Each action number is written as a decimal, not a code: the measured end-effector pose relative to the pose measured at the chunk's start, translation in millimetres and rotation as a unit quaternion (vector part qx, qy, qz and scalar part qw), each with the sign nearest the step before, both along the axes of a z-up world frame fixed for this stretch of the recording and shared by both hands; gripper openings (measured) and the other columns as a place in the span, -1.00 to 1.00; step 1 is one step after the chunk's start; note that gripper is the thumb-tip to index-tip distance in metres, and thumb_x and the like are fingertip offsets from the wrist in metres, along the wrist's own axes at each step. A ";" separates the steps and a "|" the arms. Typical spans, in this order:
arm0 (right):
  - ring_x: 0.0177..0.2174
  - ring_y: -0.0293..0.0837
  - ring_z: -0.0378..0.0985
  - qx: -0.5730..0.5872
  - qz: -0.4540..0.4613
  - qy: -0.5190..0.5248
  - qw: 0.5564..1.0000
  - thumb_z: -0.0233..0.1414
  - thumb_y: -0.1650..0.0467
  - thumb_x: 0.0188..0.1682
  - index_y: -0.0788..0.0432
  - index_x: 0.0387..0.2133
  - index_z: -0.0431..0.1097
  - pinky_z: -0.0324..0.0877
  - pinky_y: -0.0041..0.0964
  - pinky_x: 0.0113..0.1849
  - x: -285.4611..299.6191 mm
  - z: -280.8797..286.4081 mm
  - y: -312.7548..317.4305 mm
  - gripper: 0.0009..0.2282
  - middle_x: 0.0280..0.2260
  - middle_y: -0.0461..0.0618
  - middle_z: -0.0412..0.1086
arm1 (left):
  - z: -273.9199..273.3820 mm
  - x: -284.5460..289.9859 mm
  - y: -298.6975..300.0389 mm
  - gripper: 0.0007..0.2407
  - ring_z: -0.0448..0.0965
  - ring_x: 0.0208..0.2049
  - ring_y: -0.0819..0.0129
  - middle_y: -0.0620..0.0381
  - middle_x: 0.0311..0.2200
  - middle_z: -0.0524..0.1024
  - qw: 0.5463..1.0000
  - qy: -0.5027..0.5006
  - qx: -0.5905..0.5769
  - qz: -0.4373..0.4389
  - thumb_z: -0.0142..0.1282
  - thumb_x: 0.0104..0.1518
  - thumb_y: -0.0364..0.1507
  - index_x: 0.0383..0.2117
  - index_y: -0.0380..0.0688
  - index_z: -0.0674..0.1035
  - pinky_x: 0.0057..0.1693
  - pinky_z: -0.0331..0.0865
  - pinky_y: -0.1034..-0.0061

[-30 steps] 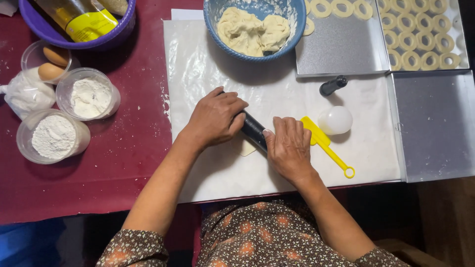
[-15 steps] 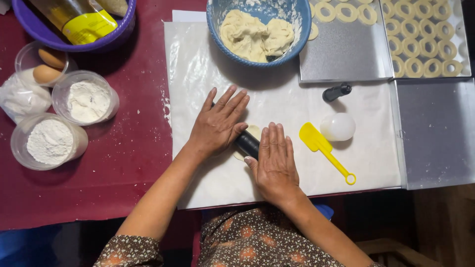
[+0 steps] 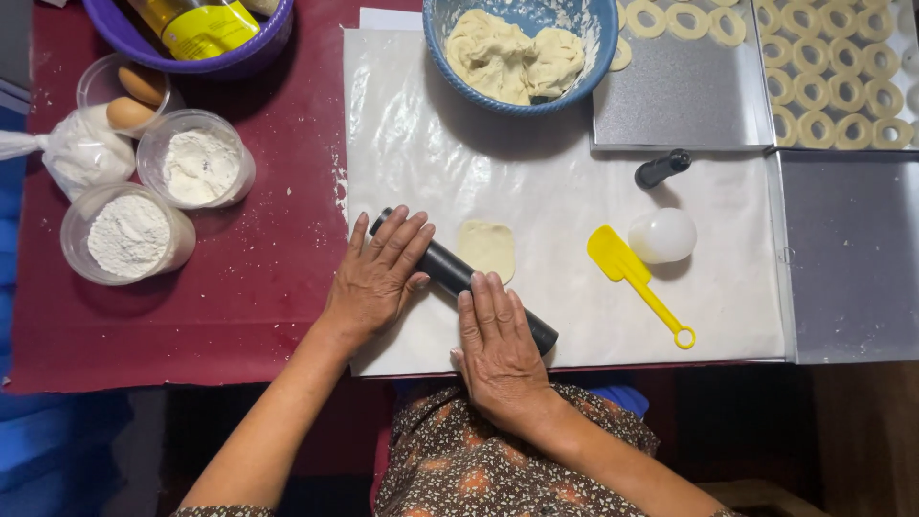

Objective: Preparing dough and cutting out cookie shapes using molds and a rolling pin.

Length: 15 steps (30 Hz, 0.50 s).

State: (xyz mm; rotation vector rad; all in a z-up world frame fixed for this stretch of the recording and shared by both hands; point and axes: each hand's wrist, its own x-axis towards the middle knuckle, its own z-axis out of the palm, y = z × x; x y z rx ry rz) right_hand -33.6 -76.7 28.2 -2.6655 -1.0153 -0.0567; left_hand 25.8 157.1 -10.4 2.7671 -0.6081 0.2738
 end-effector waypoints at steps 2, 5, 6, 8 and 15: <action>0.35 0.43 -0.20 -0.022 0.019 -0.017 0.999 -0.09 0.37 0.04 0.58 0.28 -0.07 -0.23 0.24 0.30 -11.0 -2.0 -3.9 -0.40 0.33 0.61 -0.21 | 9.4 -14.8 0.9 -0.46 0.04 0.45 0.26 0.19 0.40 0.17 1.000 -0.002 0.006 0.003 -0.06 0.26 -0.12 0.37 0.07 0.23 0.49 -0.24 -0.02; 0.36 0.37 -0.13 -0.016 0.054 -0.024 0.998 -0.09 0.47 0.00 0.52 0.28 0.01 -0.15 0.20 0.31 -15.1 4.9 -8.5 -0.45 0.34 0.54 -0.12 | 26.7 -23.8 1.2 -0.48 0.11 0.42 0.24 0.14 0.33 0.26 1.000 -0.013 0.020 0.013 0.07 0.19 -0.18 0.29 -0.01 0.31 0.47 -0.19 -0.06; 0.36 0.33 -0.09 0.011 0.063 -0.007 0.998 -0.08 0.51 -0.03 0.49 0.28 0.05 -0.12 0.16 0.31 -17.0 8.4 -9.4 -0.45 0.35 0.48 -0.08 | 32.4 -26.0 1.3 -0.49 0.15 0.40 0.22 0.10 0.29 0.31 0.999 -0.015 0.027 0.014 0.13 0.15 -0.21 0.23 -0.07 0.36 0.46 -0.16 -0.08; 0.34 0.29 0.03 0.058 0.062 -0.004 0.996 -0.05 0.52 -0.03 0.44 0.29 0.09 -0.03 0.12 0.31 -16.7 10.0 -14.4 -0.45 0.33 0.42 0.01 | 44.1 -27.5 1.7 -0.51 0.23 0.34 0.18 0.06 0.22 0.36 1.000 -0.010 0.029 0.004 0.16 0.11 -0.21 0.15 -0.14 0.39 0.44 -0.09 -0.07; -0.03 0.17 0.44 0.124 -0.004 0.008 0.992 0.15 0.47 -0.13 0.40 0.08 0.32 0.34 0.06 0.05 21.6 29.6 -32.6 -0.54 -0.03 0.25 0.37 | 55.2 -34.6 -7.9 -0.55 0.52 -0.09 0.06 -0.05 -0.18 0.52 0.997 0.008 -0.004 -0.082 0.24 0.02 -0.20 -0.07 -0.27 0.49 0.09 0.33 0.17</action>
